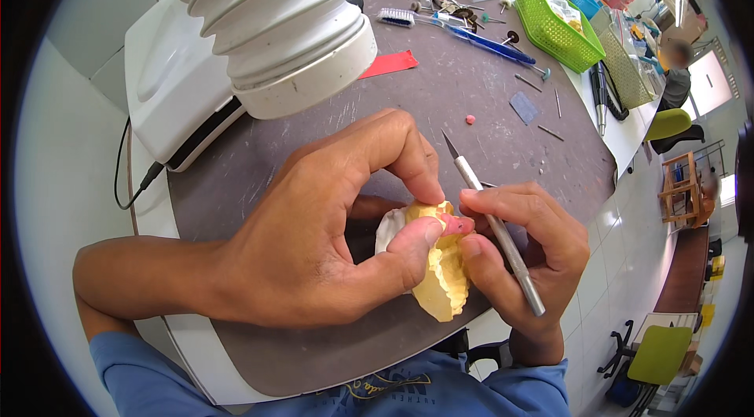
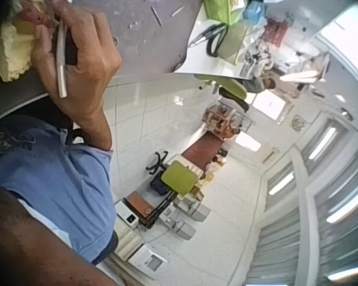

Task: Manually shaping and refining the wax or acrylic base of a dental prosthetic model using a precision carving tool.

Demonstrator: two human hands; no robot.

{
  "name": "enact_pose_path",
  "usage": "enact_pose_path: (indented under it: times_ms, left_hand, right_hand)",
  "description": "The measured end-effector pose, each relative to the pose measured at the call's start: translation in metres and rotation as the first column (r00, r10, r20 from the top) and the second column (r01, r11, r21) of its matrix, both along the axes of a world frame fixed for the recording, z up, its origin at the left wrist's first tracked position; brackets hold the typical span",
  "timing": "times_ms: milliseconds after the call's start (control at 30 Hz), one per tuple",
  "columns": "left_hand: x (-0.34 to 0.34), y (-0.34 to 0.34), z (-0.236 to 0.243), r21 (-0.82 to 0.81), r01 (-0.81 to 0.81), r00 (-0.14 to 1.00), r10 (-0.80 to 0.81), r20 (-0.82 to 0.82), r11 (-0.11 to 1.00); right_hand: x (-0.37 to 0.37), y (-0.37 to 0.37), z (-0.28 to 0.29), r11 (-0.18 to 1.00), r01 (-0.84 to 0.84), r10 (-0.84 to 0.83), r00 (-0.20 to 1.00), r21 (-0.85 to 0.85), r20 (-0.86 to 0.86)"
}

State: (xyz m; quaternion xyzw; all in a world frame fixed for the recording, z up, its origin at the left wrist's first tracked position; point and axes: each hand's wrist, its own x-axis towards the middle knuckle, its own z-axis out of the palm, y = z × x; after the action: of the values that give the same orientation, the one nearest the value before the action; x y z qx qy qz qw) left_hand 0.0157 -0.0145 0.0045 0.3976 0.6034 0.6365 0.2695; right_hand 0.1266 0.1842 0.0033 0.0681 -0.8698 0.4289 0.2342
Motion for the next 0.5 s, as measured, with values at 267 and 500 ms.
enact_pose_path:
  times_ms: [267, 500]
  left_hand:
    - [-0.002, -0.002, 0.001, -0.002, 0.028, 0.998, -0.028, -0.061, 1.000]
    - [-0.001, 0.000, 0.000, 0.034, 0.018, 0.985, -0.011, -0.173, 0.999]
  right_hand:
    - [-0.003, -0.002, -0.001, 0.965, -0.017, 0.042, 0.995, -0.261, 0.093]
    - [-0.004, -0.006, 0.004, 0.952, -0.007, 0.053, 0.988, -0.305, 0.144]
